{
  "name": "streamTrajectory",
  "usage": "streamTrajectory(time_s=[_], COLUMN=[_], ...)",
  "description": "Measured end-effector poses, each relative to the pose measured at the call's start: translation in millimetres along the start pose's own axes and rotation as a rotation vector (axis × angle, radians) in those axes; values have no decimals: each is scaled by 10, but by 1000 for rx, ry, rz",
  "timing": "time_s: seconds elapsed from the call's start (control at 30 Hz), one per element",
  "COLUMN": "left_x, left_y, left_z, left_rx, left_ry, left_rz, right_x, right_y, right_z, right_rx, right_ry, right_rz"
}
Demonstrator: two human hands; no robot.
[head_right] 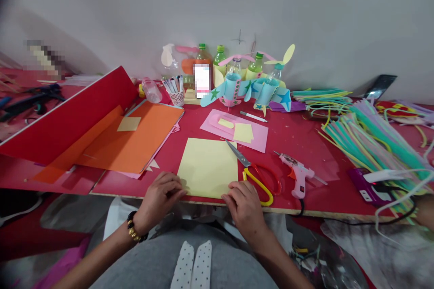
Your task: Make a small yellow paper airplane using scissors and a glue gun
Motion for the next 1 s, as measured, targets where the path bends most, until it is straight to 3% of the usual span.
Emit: streamTrajectory(time_s=[0.37, 1.0], left_x=[52, 71], left_y=[-58, -138], left_z=[-80, -107], left_rx=[-99, -138], left_ry=[12, -43], left_rz=[-182, -333], right_x=[-10, 3], right_y=[-18, -81], right_z=[-80, -133], right_rx=[-28, -101], right_ry=[-8, -36], right_rz=[29, 86])
Point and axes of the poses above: each hand's wrist, its own z-axis away from the middle knuckle, its own y-axis out of the back of the hand, x = y × z, the point moved 10 cm from there along -z, towards the middle knuckle, and after that the axes turned 9 degrees about x, right-handed, at the moved point
